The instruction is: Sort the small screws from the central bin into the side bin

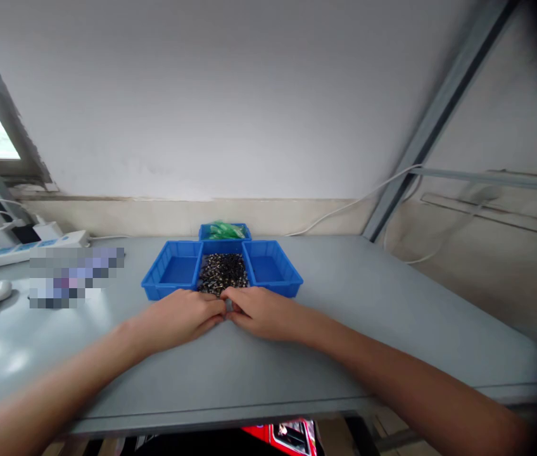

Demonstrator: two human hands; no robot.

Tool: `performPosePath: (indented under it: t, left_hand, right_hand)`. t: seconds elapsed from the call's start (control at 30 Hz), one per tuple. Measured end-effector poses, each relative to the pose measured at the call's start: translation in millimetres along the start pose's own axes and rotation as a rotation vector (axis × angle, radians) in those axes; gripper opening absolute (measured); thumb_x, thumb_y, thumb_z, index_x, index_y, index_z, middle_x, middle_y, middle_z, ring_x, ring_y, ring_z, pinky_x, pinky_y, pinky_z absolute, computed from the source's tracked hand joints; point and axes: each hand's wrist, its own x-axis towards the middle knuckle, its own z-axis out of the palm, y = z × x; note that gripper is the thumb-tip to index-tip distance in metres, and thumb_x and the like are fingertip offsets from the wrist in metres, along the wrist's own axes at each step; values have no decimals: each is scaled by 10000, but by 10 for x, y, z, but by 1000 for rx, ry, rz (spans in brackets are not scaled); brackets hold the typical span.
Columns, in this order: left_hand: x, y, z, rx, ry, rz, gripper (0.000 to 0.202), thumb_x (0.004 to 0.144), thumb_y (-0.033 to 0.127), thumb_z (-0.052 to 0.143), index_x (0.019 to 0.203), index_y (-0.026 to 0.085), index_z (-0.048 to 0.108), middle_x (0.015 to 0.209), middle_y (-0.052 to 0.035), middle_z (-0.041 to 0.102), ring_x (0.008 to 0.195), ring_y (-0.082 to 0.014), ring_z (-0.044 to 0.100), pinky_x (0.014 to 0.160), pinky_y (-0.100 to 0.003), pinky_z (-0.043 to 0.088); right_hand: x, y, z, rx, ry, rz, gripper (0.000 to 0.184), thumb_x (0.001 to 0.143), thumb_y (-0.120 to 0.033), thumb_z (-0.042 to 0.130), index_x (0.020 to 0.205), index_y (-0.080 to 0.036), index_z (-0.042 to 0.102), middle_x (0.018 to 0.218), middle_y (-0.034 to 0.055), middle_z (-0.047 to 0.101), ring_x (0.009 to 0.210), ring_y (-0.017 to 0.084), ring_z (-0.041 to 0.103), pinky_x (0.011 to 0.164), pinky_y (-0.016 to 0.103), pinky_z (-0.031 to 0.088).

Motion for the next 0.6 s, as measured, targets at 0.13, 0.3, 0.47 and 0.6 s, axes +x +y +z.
performPosePath:
  t: [0.13,0.3,0.47,0.6]
  left_hand:
    - [-8,-11,12,-14,8,26,203,898,220,353,832,186,542,853,-8,611,760,-140,593,649,-239,436]
    - [0,-20,20,-25,30,38,204,890,212,351,804,176,532,829,-10,597,718,-127,581,614,-223,424]
    - [17,16,8,-30,33,3,163,883,219,366,808,185,506,826,2,598,703,-129,580,592,-224,414]
    - [25,46,-2,-37,41,-71,144,873,263,390,806,181,488,826,-12,609,687,-144,588,562,-232,409]
  right_hand:
    - [16,54,30,14,-12,-86,151,850,-188,388,755,-163,502,774,39,598,688,131,540,612,232,386]
    - [32,81,53,-8,-27,-111,181,844,-219,412,737,-154,543,765,46,606,663,134,536,603,241,395]
    - [41,72,53,20,-11,-97,176,840,-205,417,766,-145,565,790,60,628,692,146,561,626,246,415]
    - [42,71,53,47,5,-99,179,854,-181,396,837,-141,570,871,72,637,753,149,579,675,252,426]
